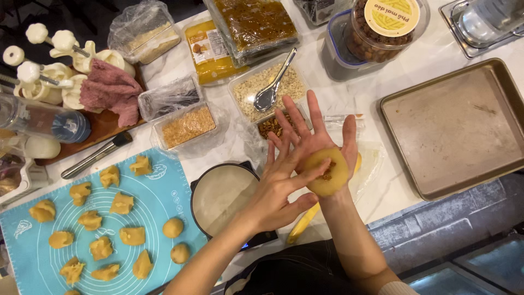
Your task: The person shapes dough into balls, flattens them, adds a filling, and seals them into dumplings. They place the finished dumplings on a silicone mat and occasionally weigh them on a digital scale.
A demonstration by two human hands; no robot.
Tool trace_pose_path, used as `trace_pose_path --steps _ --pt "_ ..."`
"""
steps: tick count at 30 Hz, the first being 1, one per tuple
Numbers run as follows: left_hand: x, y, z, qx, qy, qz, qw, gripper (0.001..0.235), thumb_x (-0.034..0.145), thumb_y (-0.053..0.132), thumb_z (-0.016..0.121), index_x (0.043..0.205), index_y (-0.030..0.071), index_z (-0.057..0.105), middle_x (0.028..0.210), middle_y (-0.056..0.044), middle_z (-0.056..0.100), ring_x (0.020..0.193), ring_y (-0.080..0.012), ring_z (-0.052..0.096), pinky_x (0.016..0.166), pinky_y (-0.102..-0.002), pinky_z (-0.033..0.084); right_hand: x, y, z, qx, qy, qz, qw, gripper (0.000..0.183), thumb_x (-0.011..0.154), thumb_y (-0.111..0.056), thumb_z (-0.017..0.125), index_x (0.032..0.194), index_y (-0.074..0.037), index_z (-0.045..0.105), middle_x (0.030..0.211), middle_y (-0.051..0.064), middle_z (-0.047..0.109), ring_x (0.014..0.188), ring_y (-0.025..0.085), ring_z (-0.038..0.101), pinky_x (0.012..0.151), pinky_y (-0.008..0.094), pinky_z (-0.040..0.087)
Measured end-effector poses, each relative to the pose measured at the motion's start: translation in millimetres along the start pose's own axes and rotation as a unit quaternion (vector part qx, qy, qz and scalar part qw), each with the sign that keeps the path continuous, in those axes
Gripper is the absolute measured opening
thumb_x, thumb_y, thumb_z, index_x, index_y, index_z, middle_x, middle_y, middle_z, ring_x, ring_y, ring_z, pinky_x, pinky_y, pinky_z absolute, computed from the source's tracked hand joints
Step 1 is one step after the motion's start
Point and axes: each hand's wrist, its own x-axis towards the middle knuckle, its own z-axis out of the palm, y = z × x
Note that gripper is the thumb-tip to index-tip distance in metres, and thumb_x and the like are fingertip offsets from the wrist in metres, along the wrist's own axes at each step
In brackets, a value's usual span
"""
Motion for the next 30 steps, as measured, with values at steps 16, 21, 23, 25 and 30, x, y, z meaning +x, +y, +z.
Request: trace_pose_path --steps 16,21,23,25,30 --pt "-8 -18 -5 -0.081 0.128 0.043 0.988 0.050 0.106 0.049 0.059 0.146 0.020 0.060 0.167 -0.013 0.031 0.162 -0.0356 0.016 0.134 -0.054 0.020 -10 -20 -10 0.030 0.011 -0.023 0.999 0.086 0.101 -0.076 0.028 0.166 -0.019 0.029 0.174 0.018 0.020 0.159 0.037 0.021 0.129 0.060 0.013" --pt "18 -71 4 0.164 0.211 -0.065 0.962 0.032 0.096 0.018 0.071 0.128 0.013 0.072 0.140 -0.004 0.061 0.145 -0.0299 0.046 0.119 -0.048 0.040 -17 -57 -23 0.065 0.007 -0.103 0.993 0.086 0.102 -0.074 0.029 0.166 -0.018 0.030 0.175 0.018 0.020 0.159 0.039 0.021 0.130 0.063 0.010" --pt "28 -96 19 0.218 0.168 -0.068 0.959 0.026 0.092 0.016 0.075 0.117 0.014 0.076 0.126 -0.002 0.066 0.133 -0.0276 0.054 0.110 -0.045 0.043 -26 -66 -34 0.077 0.010 -0.118 0.990 0.085 0.102 -0.073 0.030 0.166 -0.017 0.029 0.175 0.019 0.019 0.159 0.040 0.020 0.130 0.063 0.009" --pt "37 -117 33 0.242 0.110 -0.065 0.962 0.020 0.088 0.014 0.075 0.107 0.013 0.078 0.116 -0.001 0.068 0.123 -0.0265 0.057 0.105 -0.044 0.044 -33 -70 -45 0.081 0.011 -0.126 0.989 0.085 0.102 -0.072 0.030 0.167 -0.017 0.028 0.175 0.019 0.019 0.160 0.040 0.019 0.130 0.063 0.009" --pt "59 -135 48 0.270 0.099 0.003 0.958 0.020 0.076 0.017 0.077 0.095 0.012 0.081 0.115 -0.006 0.066 0.118 -0.0261 0.055 0.100 -0.043 0.040 -39 -70 -59 0.053 0.009 -0.123 0.991 0.084 0.103 -0.071 0.033 0.169 -0.020 0.025 0.175 0.019 0.020 0.161 0.037 0.019 0.132 0.062 0.009"
